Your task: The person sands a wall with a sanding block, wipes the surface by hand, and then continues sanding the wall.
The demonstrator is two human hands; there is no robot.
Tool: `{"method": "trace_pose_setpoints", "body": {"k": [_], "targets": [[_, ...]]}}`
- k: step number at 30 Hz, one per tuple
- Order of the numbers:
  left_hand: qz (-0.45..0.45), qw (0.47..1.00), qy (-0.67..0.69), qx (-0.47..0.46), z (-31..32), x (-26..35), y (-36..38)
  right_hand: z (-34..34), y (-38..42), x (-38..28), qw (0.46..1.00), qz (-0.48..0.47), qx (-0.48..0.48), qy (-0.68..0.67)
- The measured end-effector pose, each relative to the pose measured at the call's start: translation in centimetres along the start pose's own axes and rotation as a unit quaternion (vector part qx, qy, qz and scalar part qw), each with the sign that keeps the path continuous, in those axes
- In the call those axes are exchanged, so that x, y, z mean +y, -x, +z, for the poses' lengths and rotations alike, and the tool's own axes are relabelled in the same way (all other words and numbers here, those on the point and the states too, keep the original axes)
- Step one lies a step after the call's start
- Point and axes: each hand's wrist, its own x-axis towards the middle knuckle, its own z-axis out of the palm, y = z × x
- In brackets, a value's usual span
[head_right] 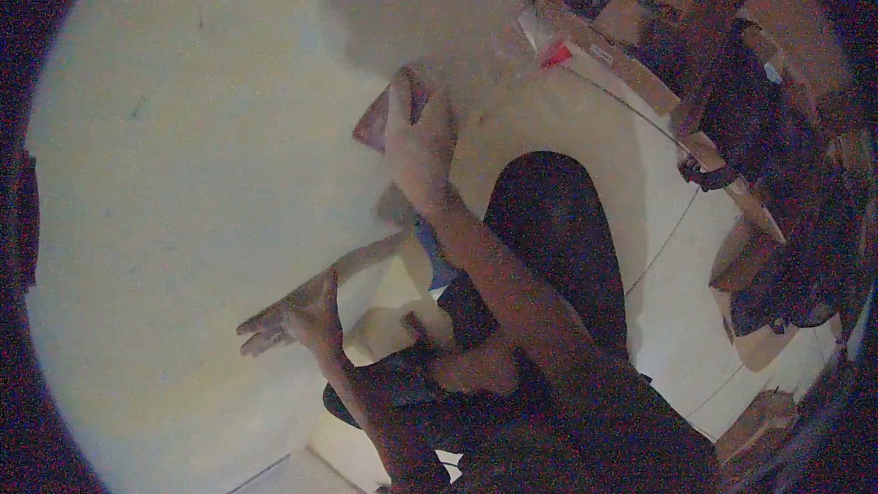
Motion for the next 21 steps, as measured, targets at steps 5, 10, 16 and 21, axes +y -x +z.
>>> {"method": "trace_pose_setpoints", "body": {"k": [5, 10, 16, 21], "targets": [[-0.049, 0.996, -0.053, -0.05, -0.4, 1.0, -0.3, 1.4, 3.3, 1.8, 0.985, -0.152, 0.05, 0.06], [0.02, 1.0, -0.013, 0.011, 0.0, -0.5, 0.0, 2.0, 3.3, 2.3, 0.989, -0.135, 0.055, 0.014], [0.003, 0.999, -0.044, 0.004, 0.0, 0.8, -0.4, 2.5, 4.4, 2.8, 0.991, -0.119, 0.022, 0.06], [0.026, 0.997, -0.056, 0.046, 1.2, -1.9, -0.2, 2.0, 1.9, 2.9, 0.987, -0.126, 0.08, 0.063]]}}
